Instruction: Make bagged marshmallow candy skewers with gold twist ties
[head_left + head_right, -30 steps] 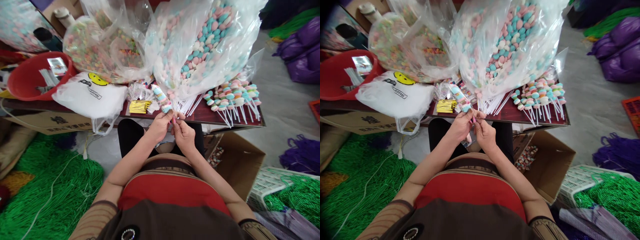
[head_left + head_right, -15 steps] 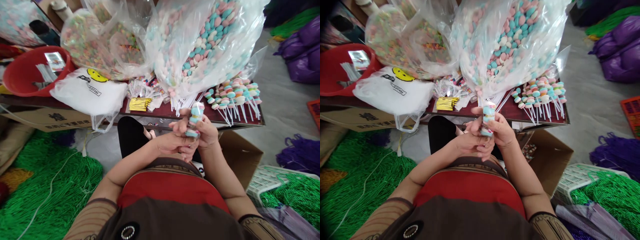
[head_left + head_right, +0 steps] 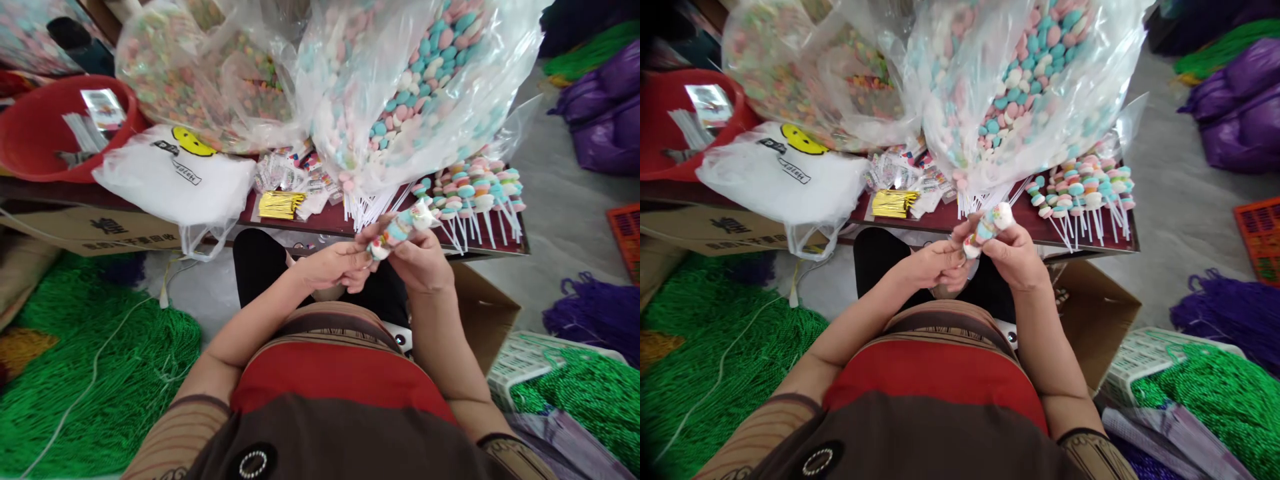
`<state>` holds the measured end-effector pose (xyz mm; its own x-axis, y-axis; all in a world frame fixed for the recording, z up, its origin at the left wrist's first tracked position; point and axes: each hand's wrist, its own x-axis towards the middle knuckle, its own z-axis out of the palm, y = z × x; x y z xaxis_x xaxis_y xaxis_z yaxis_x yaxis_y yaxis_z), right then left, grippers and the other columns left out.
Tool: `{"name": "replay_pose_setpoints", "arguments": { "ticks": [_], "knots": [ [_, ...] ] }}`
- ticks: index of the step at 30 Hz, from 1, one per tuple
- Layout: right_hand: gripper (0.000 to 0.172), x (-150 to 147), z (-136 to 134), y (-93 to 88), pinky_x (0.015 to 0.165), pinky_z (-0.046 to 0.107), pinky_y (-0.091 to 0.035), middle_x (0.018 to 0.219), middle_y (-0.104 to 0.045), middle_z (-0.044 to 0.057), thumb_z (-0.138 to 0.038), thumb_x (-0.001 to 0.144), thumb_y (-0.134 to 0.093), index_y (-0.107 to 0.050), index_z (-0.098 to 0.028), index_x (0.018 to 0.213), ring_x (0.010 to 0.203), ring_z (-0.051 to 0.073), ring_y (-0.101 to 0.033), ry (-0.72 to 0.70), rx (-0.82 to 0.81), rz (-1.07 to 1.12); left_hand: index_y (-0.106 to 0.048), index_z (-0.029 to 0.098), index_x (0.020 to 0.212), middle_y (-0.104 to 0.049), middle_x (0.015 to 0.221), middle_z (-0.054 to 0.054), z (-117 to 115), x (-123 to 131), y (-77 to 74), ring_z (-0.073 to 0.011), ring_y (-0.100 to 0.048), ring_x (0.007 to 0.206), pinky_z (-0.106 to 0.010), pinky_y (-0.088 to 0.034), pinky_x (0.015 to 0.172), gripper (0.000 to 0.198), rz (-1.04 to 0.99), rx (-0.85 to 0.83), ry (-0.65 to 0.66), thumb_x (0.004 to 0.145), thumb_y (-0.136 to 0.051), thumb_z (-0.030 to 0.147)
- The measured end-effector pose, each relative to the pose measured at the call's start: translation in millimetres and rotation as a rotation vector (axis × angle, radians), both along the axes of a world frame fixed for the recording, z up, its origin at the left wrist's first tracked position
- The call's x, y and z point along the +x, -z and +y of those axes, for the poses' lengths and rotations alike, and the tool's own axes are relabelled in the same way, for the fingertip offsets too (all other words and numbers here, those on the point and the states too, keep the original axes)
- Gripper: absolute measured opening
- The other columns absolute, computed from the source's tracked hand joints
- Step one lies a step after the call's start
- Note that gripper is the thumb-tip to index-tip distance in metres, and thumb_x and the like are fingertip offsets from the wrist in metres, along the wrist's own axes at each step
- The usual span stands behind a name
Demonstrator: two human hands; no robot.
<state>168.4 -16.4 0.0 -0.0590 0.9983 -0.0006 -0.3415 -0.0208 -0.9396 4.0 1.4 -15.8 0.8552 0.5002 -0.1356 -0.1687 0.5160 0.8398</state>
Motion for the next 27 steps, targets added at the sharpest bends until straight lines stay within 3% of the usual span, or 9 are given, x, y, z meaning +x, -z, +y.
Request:
{"name": "replay_pose_setpoints", "arguments": {
  "ticks": [3,7,9,11,13,15,20,23,27],
  "knots": [
    [0.035,1.4,0.4,0.8,0.063,0.034,-0.060,0.085,-0.079,0.002,-0.048,0.068,-0.090,-0.072,-0.024,0.085,0.068,0.019,-0.071,0.186,0.008,0.004,-0.050,0.021,0.087,-0.029,0.055,0.011,-2.7,7.3,0.5,-0.0075,-0.029,0.044,-0.025,-0.039,0.050,0.052,0.012,0.043,-0.128,0.085,-0.059,0.072],
    [0.031,-12.9,8.0,13.1,0.062,0.028,-0.057,0.085,-0.078,0.000,-0.046,0.071,-0.089,-0.071,-0.024,0.085,0.066,0.014,-0.069,0.397,0.003,-0.065,-0.048,0.022,0.088,-0.048,0.068,0.003,-0.8,15.8,10.8,-0.0126,-0.048,0.059,-0.027,-0.041,0.061,0.033,0.453,0.635,-0.501,0.099,-0.046,0.053],
    [0.033,-20.6,12.4,18.9,0.063,0.026,-0.056,0.085,-0.077,0.000,-0.046,0.071,-0.088,-0.070,-0.024,0.087,0.068,0.013,-0.068,0.455,0.006,-0.093,-0.048,0.022,0.088,-0.056,0.074,-0.002,1.0,14.5,17.3,-0.0163,-0.057,0.069,-0.029,-0.043,0.067,0.024,0.646,0.938,-0.595,0.102,-0.044,0.041],
    [0.035,-26.2,17.1,22.3,0.061,0.025,-0.055,0.085,-0.076,-0.001,-0.048,0.072,-0.087,-0.069,-0.024,0.089,0.068,0.013,-0.067,0.472,-0.003,-0.131,-0.048,0.022,0.086,-0.059,0.074,-0.003,3.4,8.9,22.4,-0.0179,-0.060,0.072,-0.029,-0.043,0.068,0.021,0.738,1.071,-0.628,0.102,-0.042,0.034],
    [0.037,-28.4,22.7,22.3,0.057,0.025,-0.054,0.083,-0.074,-0.001,-0.051,0.073,-0.085,-0.069,-0.024,0.091,0.067,0.013,-0.066,0.414,-0.011,-0.199,-0.047,0.023,0.082,-0.056,0.069,0.000,7.2,-0.7,24.7,-0.0160,-0.056,0.065,-0.027,-0.041,0.064,0.022,0.743,0.999,-0.630,0.101,-0.046,0.034],
    [0.039,-27.5,30.0,18.9,0.055,0.026,-0.054,0.082,-0.073,-0.001,-0.056,0.075,-0.082,-0.070,-0.024,0.095,0.066,0.014,-0.066,0.285,0.000,-0.284,-0.045,0.023,0.078,-0.050,0.061,0.004,13.4,-13.6,23.8,-0.0123,-0.049,0.055,-0.025,-0.037,0.057,0.027,0.638,0.744,-0.659,0.100,-0.051,0.038],
    [0.029,-29.4,58.8,9.6,0.068,0.031,-0.058,0.088,-0.078,0.003,-0.047,0.088,-0.070,-0.075,-0.022,0.103,0.077,0.017,-0.071,0.125,0.090,-0.552,-0.051,0.021,0.078,-0.031,0.050,0.011,40.4,-52.6,10.3,-0.0065,-0.033,0.041,-0.020,-0.037,0.048,0.029,0.146,0.057,-1.008,0.096,-0.062,0.042],
    [0.020,-44.9,81.4,15.3,0.086,0.037,-0.057,0.092,-0.080,0.003,-0.031,0.088,-0.064,-0.079,-0.020,0.096,0.087,0.020,-0.073,0.060,0.164,-0.809,-0.052,0.021,0.076,-0.030,0.048,0.011,57.3,-72.3,3.4,-0.0055,-0.035,0.039,-0.018,-0.040,0.048,0.027,0.005,-0.113,-1.139,0.097,-0.062,0.036],
    [0.028,-72.3,110.8,29.7,0.094,0.038,-0.053,0.102,-0.081,0.005,-0.022,0.090,-0.054,-0.081,-0.021,0.097,0.098,0.023,-0.072,0.001,0.235,-1.054,-0.053,0.020,0.076,-0.047,0.053,0.007,70.5,-85.4,9.7,-0.0079,-0.055,0.049,-0.020,-0.052,0.057,0.029,-0.008,-0.171,-1.243,0.097,-0.061,0.038]
  ]
}}
